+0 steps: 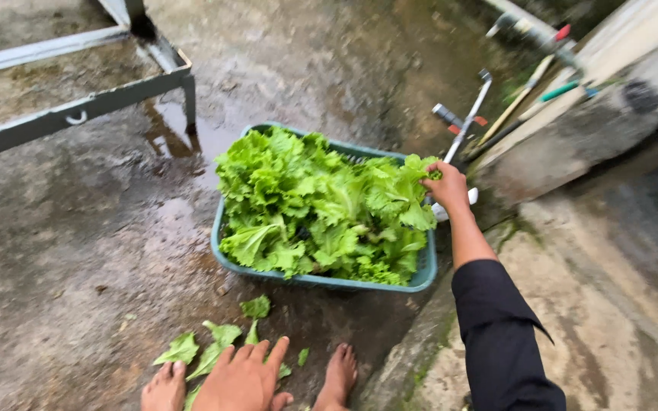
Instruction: The person picks bunches of green lettuce from a plastic basket, places a bunch into a clear plastic bag, and then continues to sort and pick through the remaining lettuce in the basket by hand while sitting on the ground.
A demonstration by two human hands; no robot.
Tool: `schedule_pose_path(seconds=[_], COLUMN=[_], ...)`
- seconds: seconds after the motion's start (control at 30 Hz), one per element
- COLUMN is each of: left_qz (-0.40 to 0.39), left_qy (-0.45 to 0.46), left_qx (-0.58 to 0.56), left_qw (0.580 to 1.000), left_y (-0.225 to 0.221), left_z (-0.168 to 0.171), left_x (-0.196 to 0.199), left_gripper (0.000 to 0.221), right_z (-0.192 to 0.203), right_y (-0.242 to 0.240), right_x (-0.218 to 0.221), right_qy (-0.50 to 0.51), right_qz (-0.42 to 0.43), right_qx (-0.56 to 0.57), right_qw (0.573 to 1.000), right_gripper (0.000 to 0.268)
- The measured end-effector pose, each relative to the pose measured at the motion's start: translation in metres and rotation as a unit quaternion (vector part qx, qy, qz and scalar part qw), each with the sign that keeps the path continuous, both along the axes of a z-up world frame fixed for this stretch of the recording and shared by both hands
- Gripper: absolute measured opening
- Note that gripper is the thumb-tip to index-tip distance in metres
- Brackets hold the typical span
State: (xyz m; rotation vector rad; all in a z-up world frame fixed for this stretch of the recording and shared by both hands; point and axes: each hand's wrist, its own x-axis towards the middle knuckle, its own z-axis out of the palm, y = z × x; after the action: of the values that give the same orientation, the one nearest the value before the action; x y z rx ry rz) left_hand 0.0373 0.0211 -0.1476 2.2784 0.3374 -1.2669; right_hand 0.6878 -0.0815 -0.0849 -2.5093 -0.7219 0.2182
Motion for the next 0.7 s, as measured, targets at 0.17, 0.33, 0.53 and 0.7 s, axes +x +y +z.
schedule_pose_path(seconds=[0.17, 0.33, 0.53, 0.7], left_qz=[0.106, 0.156, 0.244, 0.359], left_qy=[-0.284, -0.343, -0.453, -0.632], left_qx=[0.099, 0.164, 0.129, -0.014], left_qw=[0.948, 0.912, 0.848, 0.687], left_y=[-0.027, -0.011, -0.003, -0.008], left_z=[0.069, 0.100, 0.137, 0.185], left_x=[-0.005, 0.010, 0.020, 0.019], left_gripper=[0.093, 0.091, 0.144, 0.172], right_z=[0.120, 0.207, 0.229, 0.201], right_y=[-0.038, -0.076, -0.094, -0.087], right_x=[-0.060, -0.127, -0.211, -0.298], right_qy=[0.055, 0.093, 0.227, 0.289], right_qz=[-0.010, 0.024, 0.037, 0.056], right_qx=[0.095, 0.199, 0.397, 0.419], right_qw=[0.994, 0.975, 0.889, 0.859], right_gripper=[0.022, 0.023, 0.040, 0.041])
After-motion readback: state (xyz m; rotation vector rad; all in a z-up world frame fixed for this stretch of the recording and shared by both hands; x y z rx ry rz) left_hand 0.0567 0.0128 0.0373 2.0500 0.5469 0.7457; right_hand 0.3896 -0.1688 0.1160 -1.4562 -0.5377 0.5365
